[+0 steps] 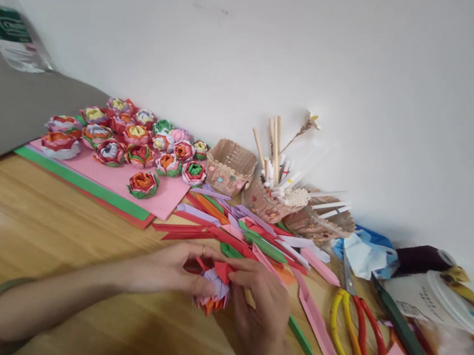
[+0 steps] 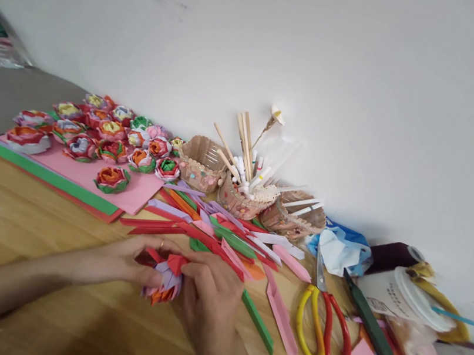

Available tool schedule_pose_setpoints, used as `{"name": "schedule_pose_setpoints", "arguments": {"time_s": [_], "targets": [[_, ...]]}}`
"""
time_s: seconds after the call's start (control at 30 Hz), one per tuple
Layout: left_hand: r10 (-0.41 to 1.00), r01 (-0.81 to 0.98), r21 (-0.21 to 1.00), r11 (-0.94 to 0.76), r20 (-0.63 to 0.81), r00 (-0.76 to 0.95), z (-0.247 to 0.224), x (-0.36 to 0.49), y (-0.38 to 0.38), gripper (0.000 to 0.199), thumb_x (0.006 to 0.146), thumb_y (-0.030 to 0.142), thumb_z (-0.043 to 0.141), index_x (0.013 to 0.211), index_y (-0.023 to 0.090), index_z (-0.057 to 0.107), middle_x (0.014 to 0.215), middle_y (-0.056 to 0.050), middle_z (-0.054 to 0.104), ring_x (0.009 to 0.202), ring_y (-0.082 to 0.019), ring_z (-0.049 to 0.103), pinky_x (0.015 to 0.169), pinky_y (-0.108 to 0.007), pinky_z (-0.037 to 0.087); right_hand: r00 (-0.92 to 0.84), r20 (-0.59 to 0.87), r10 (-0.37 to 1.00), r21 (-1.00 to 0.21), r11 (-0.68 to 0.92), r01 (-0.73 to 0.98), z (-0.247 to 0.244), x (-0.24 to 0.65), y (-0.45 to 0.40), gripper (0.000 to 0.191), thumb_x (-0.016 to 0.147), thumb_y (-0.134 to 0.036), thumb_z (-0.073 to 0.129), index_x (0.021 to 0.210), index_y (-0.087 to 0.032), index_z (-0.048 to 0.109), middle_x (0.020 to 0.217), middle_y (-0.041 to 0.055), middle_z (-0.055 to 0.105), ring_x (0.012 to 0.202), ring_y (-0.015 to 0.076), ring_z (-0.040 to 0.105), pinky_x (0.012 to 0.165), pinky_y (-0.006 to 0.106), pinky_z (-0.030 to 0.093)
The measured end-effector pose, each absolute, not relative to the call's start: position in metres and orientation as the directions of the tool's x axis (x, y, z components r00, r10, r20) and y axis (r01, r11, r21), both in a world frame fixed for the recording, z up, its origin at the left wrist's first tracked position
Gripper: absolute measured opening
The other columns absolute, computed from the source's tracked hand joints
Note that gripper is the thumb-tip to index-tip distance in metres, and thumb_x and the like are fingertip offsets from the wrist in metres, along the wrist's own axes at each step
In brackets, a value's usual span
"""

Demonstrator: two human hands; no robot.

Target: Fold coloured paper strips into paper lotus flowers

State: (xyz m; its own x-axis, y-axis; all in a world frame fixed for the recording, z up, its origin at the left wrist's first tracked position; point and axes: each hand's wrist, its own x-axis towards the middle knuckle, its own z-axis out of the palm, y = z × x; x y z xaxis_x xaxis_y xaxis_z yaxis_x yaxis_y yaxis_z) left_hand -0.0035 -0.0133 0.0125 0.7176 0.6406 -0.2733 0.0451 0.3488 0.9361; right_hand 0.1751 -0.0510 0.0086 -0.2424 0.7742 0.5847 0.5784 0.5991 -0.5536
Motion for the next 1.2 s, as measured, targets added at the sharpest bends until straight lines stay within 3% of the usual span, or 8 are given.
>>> {"name": "schedule_pose_setpoints", "arguments": {"time_s": [0.07, 0.13, 0.23, 0.37, 0.53, 0.67, 0.9, 1.2], "targets": [[0.721, 0.072, 0.976, 0.205, -0.2, 0.663, 0.007, -0.004, -0.014, 0.045, 0.067, 0.033, 0.07, 0.108, 0.02, 0.057, 0.104, -0.005, 0.056, 0.091, -0.018, 0.055, 0.075, -0.029, 0.047, -0.165, 0.586, 0.793, -0.585, 0.555, 0.591, 0.011, 0.174, -0.05, 0.018, 0.075, -0.005, 0.053, 0.079, -0.022, 0.056, 0.089, 0.0053, 0.067, 0.082, 0.0178, 0.063, 0.07, 0.029, 0.048], [0.832, 0.171, 0.984, -0.055, -0.05, 0.553, 0.002, -0.004, -0.015, 0.049, 0.066, 0.031, 0.071, 0.111, 0.023, 0.056, 0.111, -0.006, 0.051, 0.102, -0.02, 0.051, 0.085, -0.033, 0.045, -0.082, 0.5, 0.862, -0.679, 0.449, 0.581, 0.015, 0.172, -0.049, 0.01, 0.077, -0.012, 0.055, 0.08, -0.021, 0.057, 0.084, 0.0046, 0.064, 0.078, 0.0175, 0.06, 0.067, 0.028, 0.046], [0.879, 0.385, 0.847, -0.367, 0.18, 0.442, -0.002, -0.004, -0.017, 0.047, 0.07, 0.029, 0.067, 0.116, 0.028, 0.055, 0.112, -0.006, 0.045, 0.104, -0.021, 0.049, 0.087, -0.034, 0.045, -0.102, 0.173, 0.98, -0.863, 0.2, 0.463, 0.022, 0.171, -0.049, 0.013, 0.084, -0.025, 0.05, 0.073, -0.02, 0.056, 0.069, 0.0007, 0.058, 0.064, 0.0142, 0.053, 0.056, 0.024, 0.041], [0.862, 0.516, 0.703, -0.49, 0.301, 0.409, 0.0, -0.004, -0.019, 0.04, 0.07, 0.019, 0.064, 0.109, 0.025, 0.056, 0.108, -0.008, 0.043, 0.099, -0.022, 0.05, 0.08, -0.036, 0.048, -0.165, -0.129, 0.978, -0.955, -0.078, 0.286, 0.024, 0.169, -0.045, 0.027, 0.082, -0.042, 0.051, 0.07, -0.018, 0.055, 0.064, -0.0013, 0.053, 0.059, 0.0122, 0.047, 0.053, 0.023, 0.036], [0.829, 0.484, 0.683, -0.547, 0.363, 0.425, 0.0, -0.005, -0.017, 0.035, 0.07, 0.011, 0.06, 0.103, 0.022, 0.053, 0.116, -0.009, 0.036, 0.095, -0.021, 0.048, 0.081, -0.038, 0.047, -0.219, -0.213, 0.952, -0.971, -0.181, 0.16, 0.02, 0.17, -0.04, 0.031, 0.076, -0.048, 0.058, 0.073, -0.017, 0.055, 0.067, -0.0014, 0.052, 0.059, 0.011, 0.045, 0.054, 0.022, 0.036], [0.811, 0.411, 0.722, -0.557, 0.364, 0.459, -0.001, -0.006, -0.017, 0.036, 0.071, 0.01, 0.061, 0.103, 0.023, 0.051, 0.117, -0.009, 0.037, 0.111, -0.025, 0.042, 0.091, -0.041, 0.042, -0.239, -0.227, 0.944, -0.971, -0.201, 0.13, 0.021, 0.171, -0.04, 0.034, 0.075, -0.049, 0.06, 0.065, -0.018, 0.051, 0.057, -0.005, 0.042, 0.052, 0.0087, 0.036, 0.048, 0.021, 0.029], [0.886, 0.124, 0.946, -0.3, 0.228, 0.405, -0.002, -0.001, -0.02, 0.03, 0.071, 0.015, 0.066, 0.094, 0.024, 0.048, 0.105, -0.003, 0.035, 0.1, -0.016, 0.046, 0.078, -0.027, 0.048, -0.248, -0.251, 0.935, -0.967, -0.233, 0.099, 0.02, 0.17, -0.042, 0.039, 0.071, -0.053, 0.062, 0.061, -0.018, 0.049, 0.054, -0.0046, 0.042, 0.05, 0.0083, 0.033, 0.046, 0.021, 0.026], [0.931, -0.057, 0.986, -0.156, 0.166, 0.324, 0.0, 0.001, -0.024, 0.03, 0.068, 0.013, 0.069, 0.089, 0.025, 0.05, 0.101, 0.0, 0.032, 0.093, -0.012, 0.044, 0.073, -0.021, 0.047, -0.216, -0.263, 0.94, -0.964, -0.245, 0.106, 0.019, 0.17, -0.043, 0.04, 0.068, -0.055, 0.062, 0.059, -0.017, 0.051, 0.053, -0.0038, 0.043, 0.05, 0.0089, 0.034, 0.046, 0.022, 0.027]]}}
